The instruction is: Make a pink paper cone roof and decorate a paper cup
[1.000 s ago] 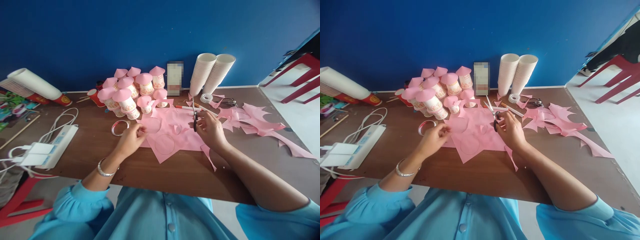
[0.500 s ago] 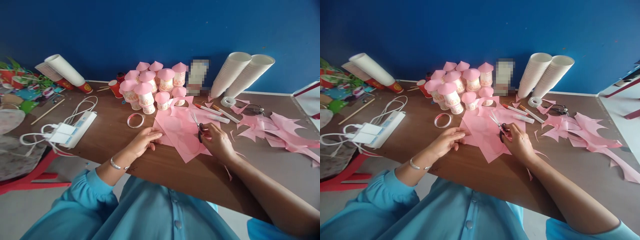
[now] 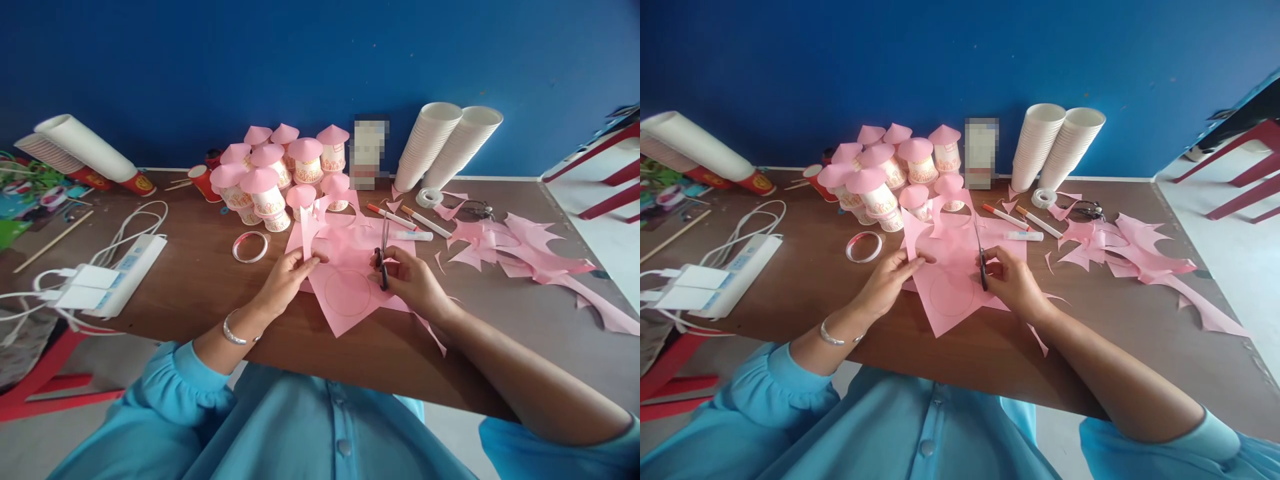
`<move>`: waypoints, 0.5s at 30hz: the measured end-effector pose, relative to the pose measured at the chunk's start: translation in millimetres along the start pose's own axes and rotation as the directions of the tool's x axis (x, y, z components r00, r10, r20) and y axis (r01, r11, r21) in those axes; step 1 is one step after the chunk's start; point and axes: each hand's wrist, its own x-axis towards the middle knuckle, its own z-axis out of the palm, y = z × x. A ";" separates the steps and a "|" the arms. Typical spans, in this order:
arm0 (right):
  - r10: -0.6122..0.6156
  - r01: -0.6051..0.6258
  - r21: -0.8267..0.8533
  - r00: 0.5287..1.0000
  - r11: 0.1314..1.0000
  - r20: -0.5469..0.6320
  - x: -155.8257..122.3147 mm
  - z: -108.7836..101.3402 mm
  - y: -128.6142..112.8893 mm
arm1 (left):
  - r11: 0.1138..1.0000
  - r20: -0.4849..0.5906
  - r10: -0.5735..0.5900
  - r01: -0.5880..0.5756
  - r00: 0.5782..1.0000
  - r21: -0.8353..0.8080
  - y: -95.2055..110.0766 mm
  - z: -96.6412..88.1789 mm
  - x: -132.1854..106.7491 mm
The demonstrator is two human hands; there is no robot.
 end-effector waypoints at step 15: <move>-0.097 0.107 0.148 0.993 0.983 -0.073 -15.6 22.3 -3.2 | 0.890 0.160 -0.174 0.224 0.972 -0.397 18.0 21.9 -37.2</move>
